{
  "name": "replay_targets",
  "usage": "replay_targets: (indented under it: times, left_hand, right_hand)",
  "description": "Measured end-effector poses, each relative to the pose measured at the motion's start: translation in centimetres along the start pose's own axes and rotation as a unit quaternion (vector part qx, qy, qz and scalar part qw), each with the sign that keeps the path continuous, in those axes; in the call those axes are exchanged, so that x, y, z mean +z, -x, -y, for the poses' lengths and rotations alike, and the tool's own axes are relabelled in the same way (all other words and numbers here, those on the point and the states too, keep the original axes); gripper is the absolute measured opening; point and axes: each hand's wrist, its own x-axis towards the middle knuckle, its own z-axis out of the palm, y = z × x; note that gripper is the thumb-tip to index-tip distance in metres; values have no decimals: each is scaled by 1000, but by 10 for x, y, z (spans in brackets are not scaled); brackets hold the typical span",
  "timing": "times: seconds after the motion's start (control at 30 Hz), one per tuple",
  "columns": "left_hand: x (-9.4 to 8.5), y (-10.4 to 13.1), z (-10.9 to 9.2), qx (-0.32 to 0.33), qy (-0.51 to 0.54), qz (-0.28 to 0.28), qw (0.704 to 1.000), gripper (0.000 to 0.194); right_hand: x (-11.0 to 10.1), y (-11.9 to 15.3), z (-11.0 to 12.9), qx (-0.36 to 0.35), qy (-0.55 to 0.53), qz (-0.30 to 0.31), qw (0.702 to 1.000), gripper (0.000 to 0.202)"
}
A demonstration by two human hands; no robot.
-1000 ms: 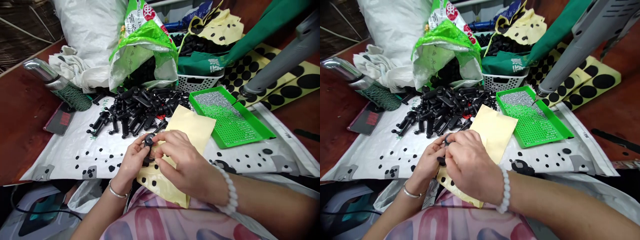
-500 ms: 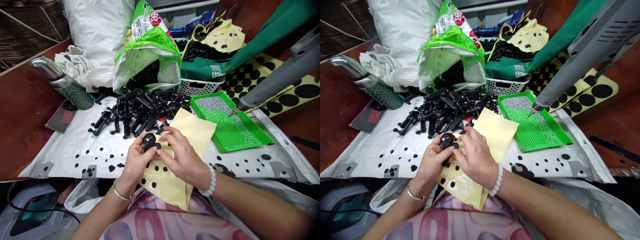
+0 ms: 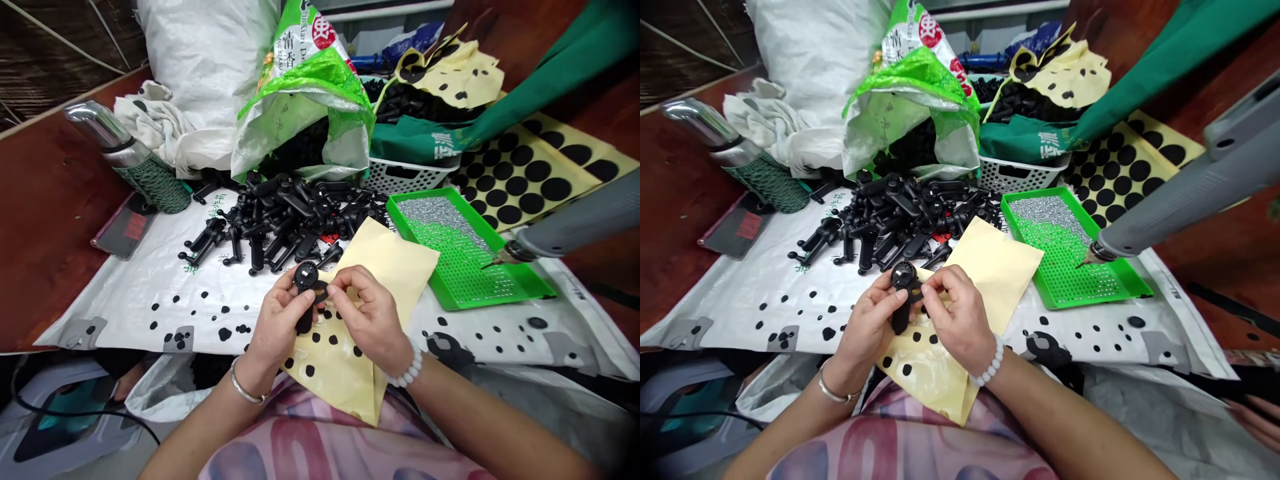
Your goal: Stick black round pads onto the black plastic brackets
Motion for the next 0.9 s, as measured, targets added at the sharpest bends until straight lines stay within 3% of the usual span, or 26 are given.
replay_targets:
  times: [0.07, 0.13, 0.3, 0.4, 0.57, 0.9]
  left_hand:
    - [-3, 0, 0, -5, 8, 4, 1000, 42]
    - [-7, 1, 0, -15, -5, 6, 1000, 44]
    - [-8, 4, -3, -41, -64, 29, 997, 54]
    - [-5, 6, -5, -39, -83, 45, 995, 56]
    - [-3, 7, -5, -35, -95, 66, 993, 55]
    - [-3, 6, -5, -31, -102, 72, 992, 52]
  right_hand:
    - [-5, 1, 3, -46, 9, -13, 999, 11]
    - [-13, -2, 7, -50, -10, -11, 999, 9]
    - [-30, -20, 15, 112, -107, 66, 986, 10]
    - [-34, -30, 18, 156, -129, 89, 975, 12]
    - [-31, -32, 15, 172, -134, 113, 970, 13]
    - [-26, -30, 9, 173, -132, 106, 970, 15]
